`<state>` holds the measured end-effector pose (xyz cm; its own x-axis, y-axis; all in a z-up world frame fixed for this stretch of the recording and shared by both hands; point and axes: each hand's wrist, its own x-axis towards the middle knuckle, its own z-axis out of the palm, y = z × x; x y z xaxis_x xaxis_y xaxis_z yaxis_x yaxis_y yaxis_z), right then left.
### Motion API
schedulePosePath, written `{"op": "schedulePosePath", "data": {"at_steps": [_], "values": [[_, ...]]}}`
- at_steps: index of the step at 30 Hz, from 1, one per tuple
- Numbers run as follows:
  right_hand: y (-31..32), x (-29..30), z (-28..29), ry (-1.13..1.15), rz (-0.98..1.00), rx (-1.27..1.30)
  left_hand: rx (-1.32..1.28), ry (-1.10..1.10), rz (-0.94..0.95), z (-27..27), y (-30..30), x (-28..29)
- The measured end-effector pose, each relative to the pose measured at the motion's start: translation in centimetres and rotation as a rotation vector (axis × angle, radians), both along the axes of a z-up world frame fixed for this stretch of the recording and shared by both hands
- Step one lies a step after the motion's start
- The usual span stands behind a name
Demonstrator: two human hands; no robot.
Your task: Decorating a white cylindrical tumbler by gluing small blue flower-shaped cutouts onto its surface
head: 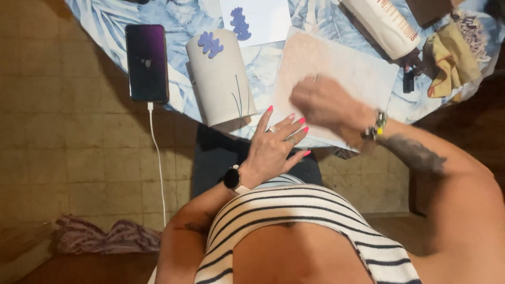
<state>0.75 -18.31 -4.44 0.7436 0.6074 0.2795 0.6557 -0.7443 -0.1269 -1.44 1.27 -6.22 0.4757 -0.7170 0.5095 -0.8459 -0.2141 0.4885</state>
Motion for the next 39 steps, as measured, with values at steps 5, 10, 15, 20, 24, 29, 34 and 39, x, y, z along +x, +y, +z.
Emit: {"op": "schedulePosePath", "data": {"at_steps": [5,10,15,20,24,29,34,39], "values": [[-0.3,1.1,0.9,-0.041,-0.119,-0.003,0.030,0.001,-0.003,0.2,0.0,-0.1],[-1.7,2.0,-0.8,-0.066,-0.118,-0.026,0.033,0.014,0.009,0.1,-0.1,-0.1],[-0.4,1.2,-0.1,0.026,0.016,0.002,0.036,0.004,0.011,0.2,-0.2,0.0],[-1.9,1.8,-0.4,0.060,-0.093,-0.055,0.047,0.034,-0.011,0.3,0.1,-0.1],[-0.2,1.4,0.7,0.054,0.030,-0.053,0.039,0.024,-0.017,0.8,0.3,-0.1],[-2.0,2.4,1.1,0.011,-0.181,-0.086,0.077,-0.025,-0.032,2.3,0.6,0.1],[-0.2,0.7,1.6,0.259,-0.171,0.135,0.084,-0.054,-0.032,2.3,0.6,0.1],[1.4,2.3,1.0,-0.049,-0.177,-0.063,0.070,-0.081,-0.024,2.3,0.6,-0.1]]}}
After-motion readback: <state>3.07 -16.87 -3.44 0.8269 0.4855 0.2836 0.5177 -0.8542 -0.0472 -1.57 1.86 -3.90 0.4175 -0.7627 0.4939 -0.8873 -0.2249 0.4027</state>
